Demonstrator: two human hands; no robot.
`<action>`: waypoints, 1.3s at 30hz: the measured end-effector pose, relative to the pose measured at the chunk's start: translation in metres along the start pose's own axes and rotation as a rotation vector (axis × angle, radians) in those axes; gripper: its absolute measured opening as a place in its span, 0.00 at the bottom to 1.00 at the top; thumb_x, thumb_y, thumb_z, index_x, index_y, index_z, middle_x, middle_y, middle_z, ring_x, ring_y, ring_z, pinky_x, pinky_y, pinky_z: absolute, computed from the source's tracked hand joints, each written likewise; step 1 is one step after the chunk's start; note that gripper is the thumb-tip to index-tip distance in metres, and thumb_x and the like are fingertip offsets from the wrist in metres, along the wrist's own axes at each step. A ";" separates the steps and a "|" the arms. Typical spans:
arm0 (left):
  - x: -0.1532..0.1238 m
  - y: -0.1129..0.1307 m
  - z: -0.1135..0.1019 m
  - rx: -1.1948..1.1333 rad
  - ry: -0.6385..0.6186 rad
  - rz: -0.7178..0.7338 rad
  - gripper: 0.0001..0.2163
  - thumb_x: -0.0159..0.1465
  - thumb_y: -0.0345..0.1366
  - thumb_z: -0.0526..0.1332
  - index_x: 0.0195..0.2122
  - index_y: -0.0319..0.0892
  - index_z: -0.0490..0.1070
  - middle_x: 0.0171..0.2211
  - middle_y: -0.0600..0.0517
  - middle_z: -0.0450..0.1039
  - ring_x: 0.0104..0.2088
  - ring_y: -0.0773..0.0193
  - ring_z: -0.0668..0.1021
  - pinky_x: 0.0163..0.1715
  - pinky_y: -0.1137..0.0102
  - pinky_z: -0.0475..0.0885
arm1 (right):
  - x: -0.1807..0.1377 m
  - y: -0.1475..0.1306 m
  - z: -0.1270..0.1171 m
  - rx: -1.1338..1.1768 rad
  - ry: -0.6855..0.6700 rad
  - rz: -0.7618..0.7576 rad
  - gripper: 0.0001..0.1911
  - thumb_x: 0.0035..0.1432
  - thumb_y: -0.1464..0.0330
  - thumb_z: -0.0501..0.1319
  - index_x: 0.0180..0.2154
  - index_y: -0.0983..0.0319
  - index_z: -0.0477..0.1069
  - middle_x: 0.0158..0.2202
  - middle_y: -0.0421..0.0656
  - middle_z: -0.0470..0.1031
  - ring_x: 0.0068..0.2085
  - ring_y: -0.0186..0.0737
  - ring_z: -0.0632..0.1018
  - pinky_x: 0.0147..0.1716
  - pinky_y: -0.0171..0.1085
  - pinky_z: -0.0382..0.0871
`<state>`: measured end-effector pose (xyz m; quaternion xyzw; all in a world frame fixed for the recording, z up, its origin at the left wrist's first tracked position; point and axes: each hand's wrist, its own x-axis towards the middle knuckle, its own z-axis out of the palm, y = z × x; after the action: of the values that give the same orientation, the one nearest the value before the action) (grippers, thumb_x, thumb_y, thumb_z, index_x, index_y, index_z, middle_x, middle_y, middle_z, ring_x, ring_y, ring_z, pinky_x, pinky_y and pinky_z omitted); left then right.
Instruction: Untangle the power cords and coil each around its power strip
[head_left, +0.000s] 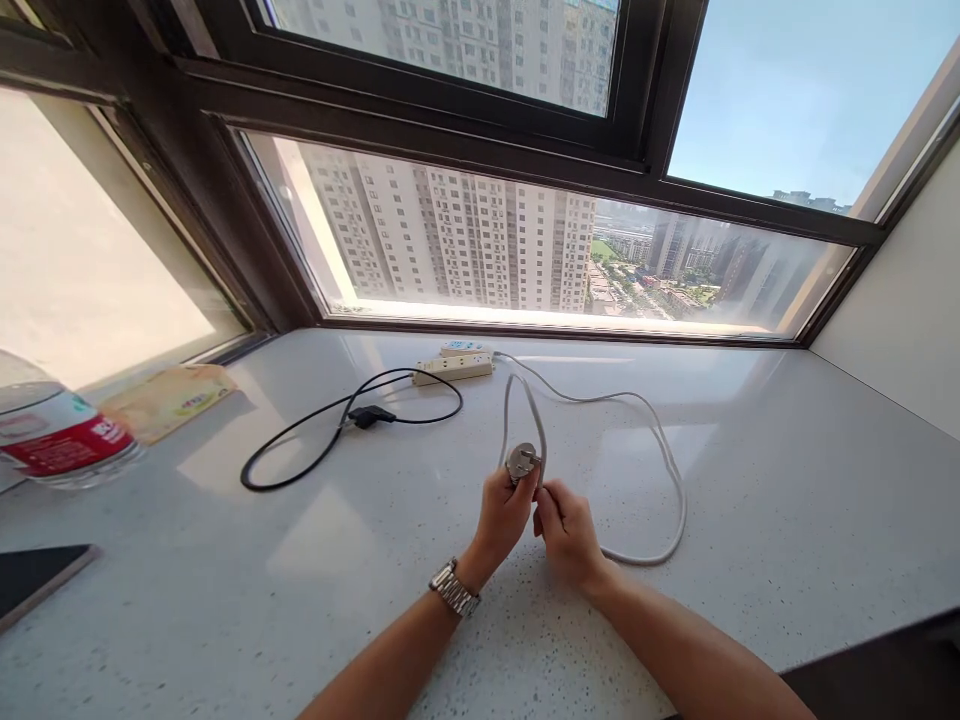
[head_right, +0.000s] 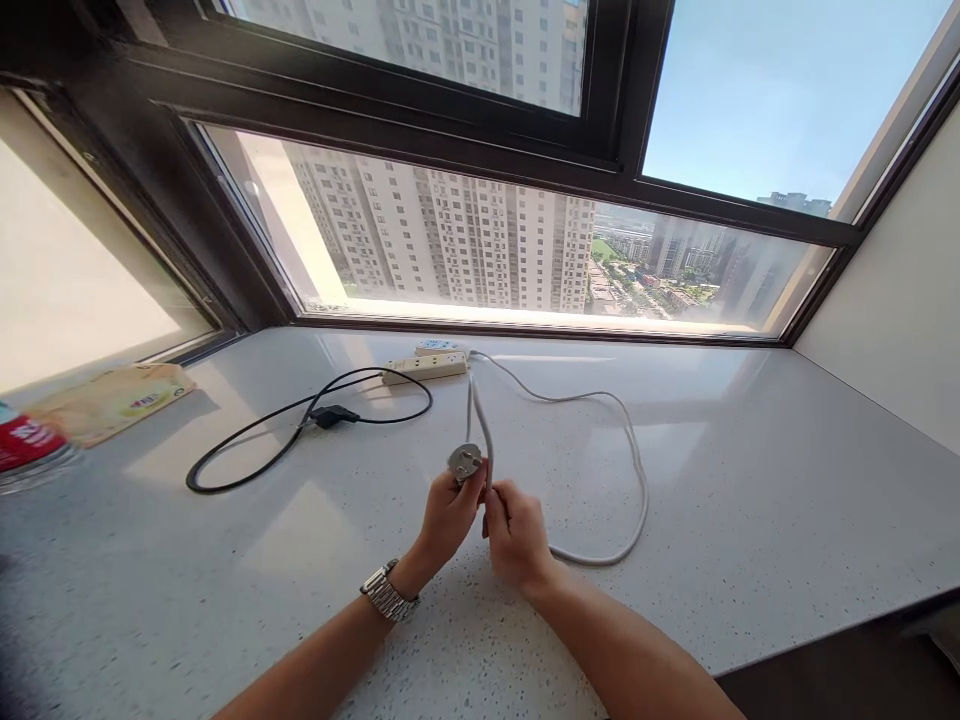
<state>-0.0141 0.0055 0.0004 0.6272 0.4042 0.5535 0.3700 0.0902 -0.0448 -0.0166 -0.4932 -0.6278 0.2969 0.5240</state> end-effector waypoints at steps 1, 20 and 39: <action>-0.001 -0.001 0.003 -0.043 -0.012 -0.036 0.22 0.60 0.53 0.55 0.17 0.42 0.56 0.13 0.58 0.52 0.15 0.72 0.57 0.14 0.75 0.55 | 0.001 -0.002 0.003 0.021 0.016 0.008 0.20 0.65 0.57 0.46 0.30 0.61 0.67 0.18 0.36 0.64 0.20 0.30 0.65 0.22 0.30 0.57; -0.011 0.003 0.016 0.154 -0.433 0.121 0.14 0.63 0.42 0.55 0.23 0.41 0.67 0.22 0.53 0.70 0.22 0.68 0.71 0.24 0.74 0.66 | 0.020 -0.001 -0.013 0.513 0.260 0.534 0.32 0.51 0.37 0.49 0.19 0.59 0.57 0.12 0.35 0.57 0.12 0.29 0.59 0.09 0.31 0.52; 0.046 0.055 -0.095 -0.681 0.164 -0.356 0.13 0.60 0.39 0.60 0.25 0.43 0.56 0.14 0.63 0.40 0.15 0.74 0.43 0.12 0.76 0.43 | 0.019 0.020 -0.059 -0.263 -0.642 0.074 0.16 0.49 0.56 0.66 0.22 0.62 0.72 0.20 0.36 0.68 0.23 0.31 0.67 0.24 0.31 0.55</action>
<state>-0.1006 0.0271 0.0790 0.3422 0.3281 0.6316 0.6135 0.1530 -0.0288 -0.0111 -0.4606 -0.7750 0.3721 0.2207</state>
